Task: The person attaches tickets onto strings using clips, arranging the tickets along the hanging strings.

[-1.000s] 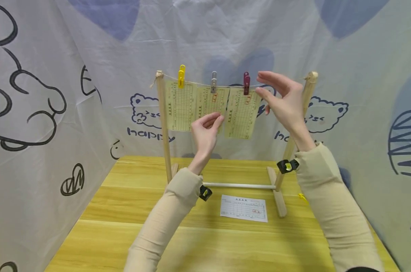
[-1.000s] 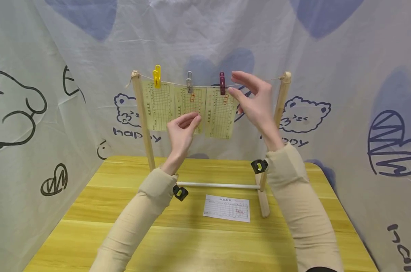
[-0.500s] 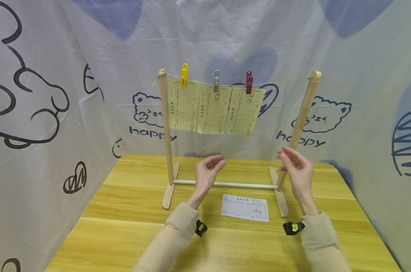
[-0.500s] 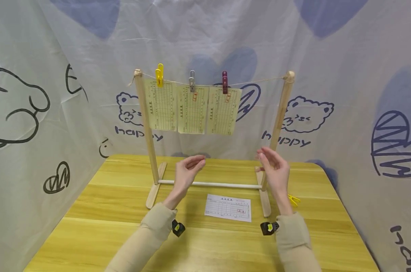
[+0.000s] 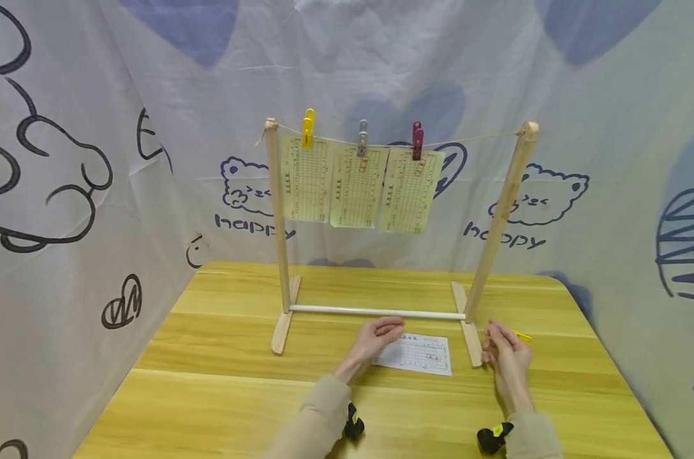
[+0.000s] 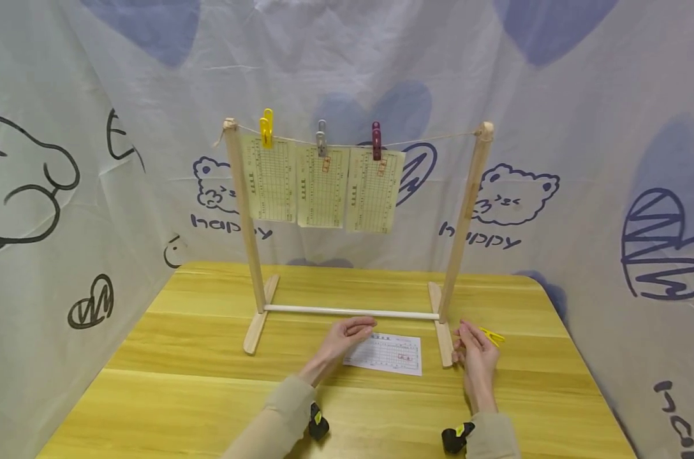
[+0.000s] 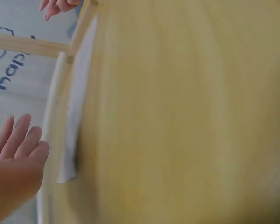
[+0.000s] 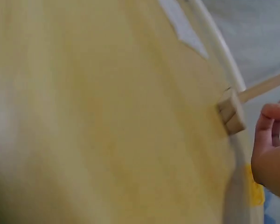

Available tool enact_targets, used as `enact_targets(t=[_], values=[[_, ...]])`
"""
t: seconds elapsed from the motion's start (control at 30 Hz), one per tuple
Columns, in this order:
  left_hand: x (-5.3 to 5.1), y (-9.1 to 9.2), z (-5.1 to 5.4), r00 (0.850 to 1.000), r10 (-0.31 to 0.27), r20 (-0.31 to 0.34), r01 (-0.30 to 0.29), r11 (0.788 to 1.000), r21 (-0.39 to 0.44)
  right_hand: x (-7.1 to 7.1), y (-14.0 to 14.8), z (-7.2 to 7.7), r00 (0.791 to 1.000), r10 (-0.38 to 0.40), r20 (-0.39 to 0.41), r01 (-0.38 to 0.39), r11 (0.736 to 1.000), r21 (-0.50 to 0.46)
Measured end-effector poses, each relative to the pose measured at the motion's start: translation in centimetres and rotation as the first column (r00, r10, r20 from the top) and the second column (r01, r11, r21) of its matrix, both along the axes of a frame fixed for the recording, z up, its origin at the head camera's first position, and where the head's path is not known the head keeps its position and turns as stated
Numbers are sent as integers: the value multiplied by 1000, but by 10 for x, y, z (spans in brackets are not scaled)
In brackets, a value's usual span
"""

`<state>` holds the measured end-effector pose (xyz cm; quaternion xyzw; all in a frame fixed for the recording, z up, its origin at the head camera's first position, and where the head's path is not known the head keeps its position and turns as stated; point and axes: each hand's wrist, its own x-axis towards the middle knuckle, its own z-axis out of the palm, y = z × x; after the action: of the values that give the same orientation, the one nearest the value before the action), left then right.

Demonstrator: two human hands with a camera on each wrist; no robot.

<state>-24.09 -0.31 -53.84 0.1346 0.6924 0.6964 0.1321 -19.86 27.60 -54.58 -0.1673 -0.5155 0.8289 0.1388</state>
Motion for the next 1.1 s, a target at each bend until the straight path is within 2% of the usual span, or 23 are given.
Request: enact_targets(t=[0.07, 0.2, 0.37, 0.5, 0.73, 0.87, 1.0, 1.1], values=[[0, 0, -5, 999, -28, 29, 29, 999, -16, 0, 2, -4, 999, 20, 38, -20, 1000, 1], [0, -2, -12, 995, -70, 67, 72, 997, -19, 0, 5, -9, 997, 5, 72, -7, 1000, 18], [-4, -12, -15, 990, -123, 75, 124, 992, -5, -1, 7, -11, 996, -2, 87, -4, 998, 69], [0, -26, -14, 988, -133, 76, 135, 991, -22, 0, 7, -15, 996, 3, 91, -11, 996, 92], [16, -71, -14, 994, -86, 73, 91, 993, -76, 1, 7, -20, 994, 19, 112, -31, 993, 113], [22, -99, -11, 994, -54, 94, 61, 996, -65, 0, 8, -21, 994, 9, 111, -23, 992, 126], [29, -120, -11, 991, 24, 130, -16, 998, -62, 1, 8, -22, 994, 21, 109, -34, 992, 124], [34, -127, -10, 989, 78, 126, -70, 995, -69, 1, 7, -22, 994, 26, 109, -40, 991, 127]])
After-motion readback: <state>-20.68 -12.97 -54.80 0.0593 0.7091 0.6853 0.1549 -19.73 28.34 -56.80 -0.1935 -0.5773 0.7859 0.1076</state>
